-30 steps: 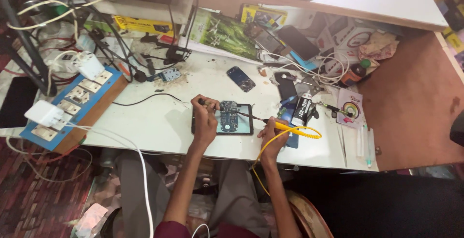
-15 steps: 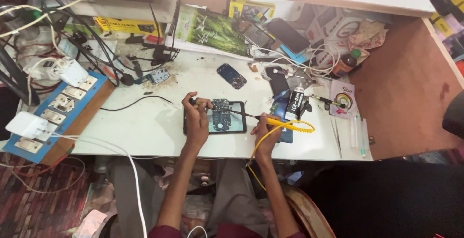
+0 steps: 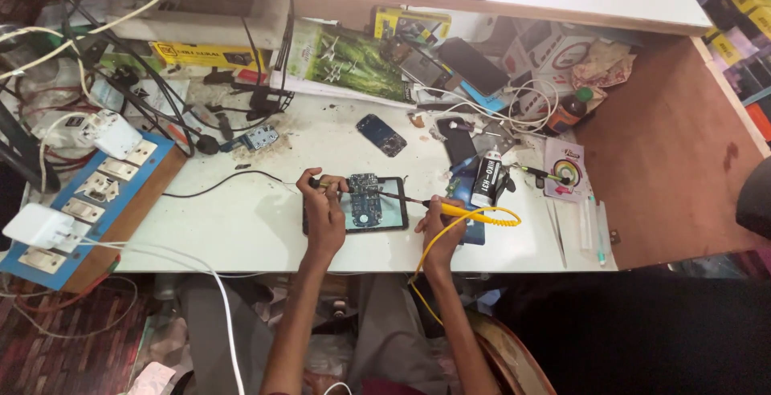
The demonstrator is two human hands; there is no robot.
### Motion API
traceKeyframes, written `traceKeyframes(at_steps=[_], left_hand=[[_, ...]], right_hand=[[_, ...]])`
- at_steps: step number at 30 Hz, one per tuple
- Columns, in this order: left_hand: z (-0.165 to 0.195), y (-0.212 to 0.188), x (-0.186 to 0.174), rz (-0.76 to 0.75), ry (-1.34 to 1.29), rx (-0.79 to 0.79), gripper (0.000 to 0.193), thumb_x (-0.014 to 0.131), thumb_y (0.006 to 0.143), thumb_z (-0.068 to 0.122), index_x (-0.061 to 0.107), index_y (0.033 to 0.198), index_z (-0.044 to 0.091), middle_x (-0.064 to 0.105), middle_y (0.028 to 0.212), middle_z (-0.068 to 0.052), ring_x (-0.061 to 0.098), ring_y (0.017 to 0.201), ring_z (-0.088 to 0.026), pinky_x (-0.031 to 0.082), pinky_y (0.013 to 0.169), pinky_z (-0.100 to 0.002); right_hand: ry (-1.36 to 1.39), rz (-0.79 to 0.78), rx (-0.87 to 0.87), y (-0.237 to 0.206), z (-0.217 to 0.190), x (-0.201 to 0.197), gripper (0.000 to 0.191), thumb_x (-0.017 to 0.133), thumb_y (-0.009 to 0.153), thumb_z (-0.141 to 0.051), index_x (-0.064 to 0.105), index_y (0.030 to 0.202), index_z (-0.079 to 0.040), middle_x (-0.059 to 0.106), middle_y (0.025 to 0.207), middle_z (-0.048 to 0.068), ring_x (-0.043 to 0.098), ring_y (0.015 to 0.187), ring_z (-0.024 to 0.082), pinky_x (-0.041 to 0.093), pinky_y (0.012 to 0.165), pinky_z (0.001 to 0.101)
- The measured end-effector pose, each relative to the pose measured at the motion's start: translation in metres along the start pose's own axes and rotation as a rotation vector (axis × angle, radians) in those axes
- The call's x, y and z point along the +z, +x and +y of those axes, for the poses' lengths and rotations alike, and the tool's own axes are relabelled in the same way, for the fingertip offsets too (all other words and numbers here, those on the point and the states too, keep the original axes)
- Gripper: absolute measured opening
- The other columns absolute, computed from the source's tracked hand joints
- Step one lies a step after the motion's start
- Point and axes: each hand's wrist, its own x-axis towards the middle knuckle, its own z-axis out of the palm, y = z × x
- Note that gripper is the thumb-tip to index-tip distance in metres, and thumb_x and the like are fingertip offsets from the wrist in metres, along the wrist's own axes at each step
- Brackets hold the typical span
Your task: The person uses a soldering iron and tweezers to work on a small circuit board placed on a smartphone screen. They repeatedly apply heat and adjust components on the board while seated at a cluttered workbench.
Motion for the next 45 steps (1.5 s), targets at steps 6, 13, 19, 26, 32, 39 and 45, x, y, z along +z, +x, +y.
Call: traceKeyframes(at_steps=[6, 13, 19, 26, 32, 39, 45], left_hand=[[0.0, 0.003, 0.003, 0.01, -0.028, -0.032, 0.037, 0.031, 0.115, 0.032, 0.026, 0.134, 0.0, 0.062, 0.094, -0.009, 0.055, 0.088, -0.016, 0.043, 0.093, -0.032], [-0.002, 0.003, 0.007, 0.013, -0.013, -0.05, 0.042, 0.035, 0.114, 0.036, 0.025, 0.134, 0.0, 0.061, 0.094, -0.009, 0.057, 0.089, -0.016, 0.044, 0.094, -0.032], [-0.008, 0.002, 0.014, 0.026, -0.025, -0.042, 0.045, 0.041, 0.113, 0.038, 0.027, 0.131, -0.001, 0.061, 0.093, -0.01, 0.058, 0.091, -0.018, 0.044, 0.098, -0.033], [0.001, -0.007, -0.008, 0.035, -0.05, -0.022, 0.039, 0.036, 0.114, 0.034, 0.027, 0.127, -0.001, 0.061, 0.096, -0.009, 0.055, 0.086, -0.016, 0.046, 0.085, -0.031], [0.008, -0.008, -0.007, 0.048, 0.008, 0.03, 0.035, 0.036, 0.115, 0.032, 0.028, 0.125, -0.001, 0.063, 0.096, -0.01, 0.054, 0.084, -0.016, 0.046, 0.084, -0.031], [0.012, -0.012, -0.011, 0.051, -0.032, -0.036, 0.028, 0.036, 0.114, 0.024, 0.028, 0.123, -0.001, 0.063, 0.095, -0.01, 0.055, 0.086, -0.017, 0.045, 0.085, -0.032], [0.015, -0.017, -0.023, 0.053, 0.017, 0.047, 0.022, 0.036, 0.115, 0.017, 0.028, 0.124, -0.001, 0.062, 0.094, -0.011, 0.056, 0.088, -0.018, 0.045, 0.092, -0.033]], right_hand=[[0.05, 0.01, 0.013, 0.004, 0.0, 0.001, 0.015, 0.062, 0.102, -0.014, 0.053, 0.097, -0.003, 0.051, 0.065, 0.001, 0.047, 0.05, 0.007, 0.047, 0.047, 0.0256], [0.079, -0.013, 0.003, 0.009, 0.009, -0.005, 0.016, 0.063, 0.103, -0.013, 0.053, 0.098, -0.003, 0.05, 0.066, 0.002, 0.047, 0.05, 0.007, 0.047, 0.047, 0.0253], [0.0, 0.03, -0.015, 0.008, 0.012, -0.011, 0.013, 0.061, 0.102, -0.013, 0.053, 0.099, -0.003, 0.053, 0.069, 0.001, 0.05, 0.051, 0.008, 0.048, 0.046, 0.0259], [0.105, 0.069, -0.025, -0.004, 0.007, -0.004, 0.017, 0.059, 0.107, -0.016, 0.053, 0.097, -0.003, 0.048, 0.061, 0.002, 0.045, 0.047, 0.009, 0.045, 0.046, 0.0265], [0.118, 0.032, -0.011, -0.006, 0.008, -0.007, 0.017, 0.06, 0.105, -0.014, 0.05, 0.097, -0.003, 0.049, 0.062, 0.003, 0.047, 0.047, 0.01, 0.044, 0.043, 0.0263], [0.077, -0.002, -0.022, -0.014, -0.003, -0.004, 0.017, 0.06, 0.106, -0.015, 0.051, 0.099, -0.003, 0.05, 0.063, 0.003, 0.048, 0.048, 0.01, 0.045, 0.044, 0.0255], [0.036, -0.039, -0.058, -0.029, -0.012, 0.003, 0.02, 0.058, 0.109, -0.017, 0.051, 0.098, -0.002, 0.049, 0.062, 0.003, 0.048, 0.049, 0.01, 0.045, 0.047, 0.0257]])
